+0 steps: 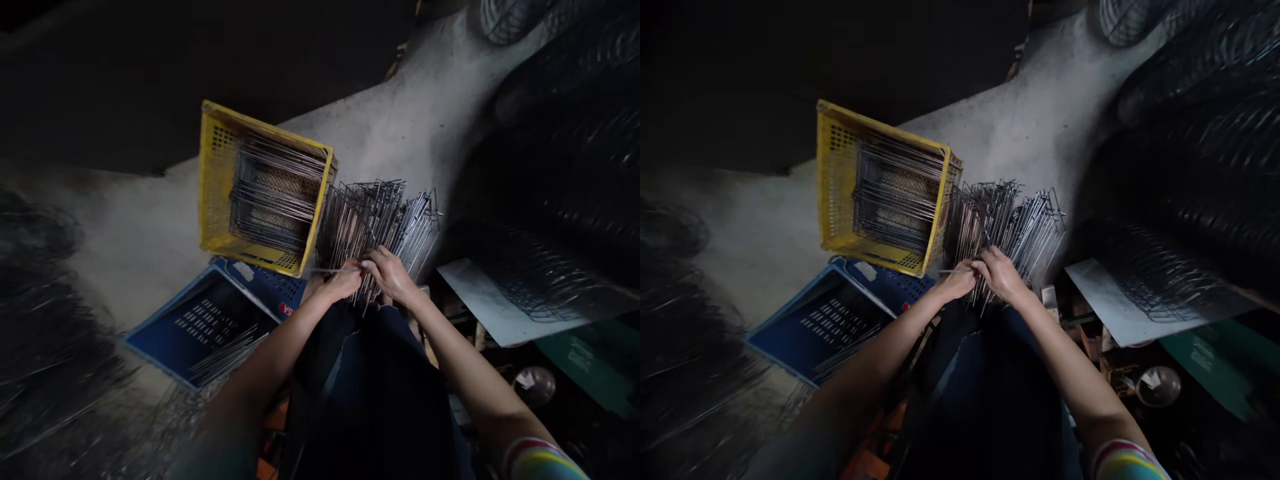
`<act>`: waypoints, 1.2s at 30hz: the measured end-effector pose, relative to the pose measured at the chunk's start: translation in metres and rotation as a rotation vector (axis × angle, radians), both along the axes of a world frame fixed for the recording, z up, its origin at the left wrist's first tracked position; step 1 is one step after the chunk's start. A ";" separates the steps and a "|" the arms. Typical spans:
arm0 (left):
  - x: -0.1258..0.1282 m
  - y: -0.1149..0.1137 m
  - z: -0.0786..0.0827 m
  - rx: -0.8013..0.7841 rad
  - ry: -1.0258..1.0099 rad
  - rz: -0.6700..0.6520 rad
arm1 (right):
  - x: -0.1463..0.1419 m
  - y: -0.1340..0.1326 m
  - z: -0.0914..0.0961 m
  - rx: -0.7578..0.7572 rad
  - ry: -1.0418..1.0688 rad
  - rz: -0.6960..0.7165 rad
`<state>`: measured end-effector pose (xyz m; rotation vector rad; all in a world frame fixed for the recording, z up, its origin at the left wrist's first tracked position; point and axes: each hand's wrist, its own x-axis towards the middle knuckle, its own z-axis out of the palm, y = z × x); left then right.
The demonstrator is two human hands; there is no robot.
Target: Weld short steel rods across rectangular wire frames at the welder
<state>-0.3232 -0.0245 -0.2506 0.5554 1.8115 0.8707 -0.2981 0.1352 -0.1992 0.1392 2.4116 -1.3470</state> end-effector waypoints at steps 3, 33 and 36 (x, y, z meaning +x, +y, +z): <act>-0.005 -0.004 0.001 0.069 0.021 -0.066 | 0.024 0.001 -0.017 0.064 0.013 0.015; 0.006 -0.015 0.006 0.041 0.214 0.491 | 0.027 -0.026 -0.019 0.337 -0.179 0.254; 0.006 -0.031 0.013 0.114 0.202 0.470 | 0.020 -0.027 -0.016 0.378 -0.245 0.318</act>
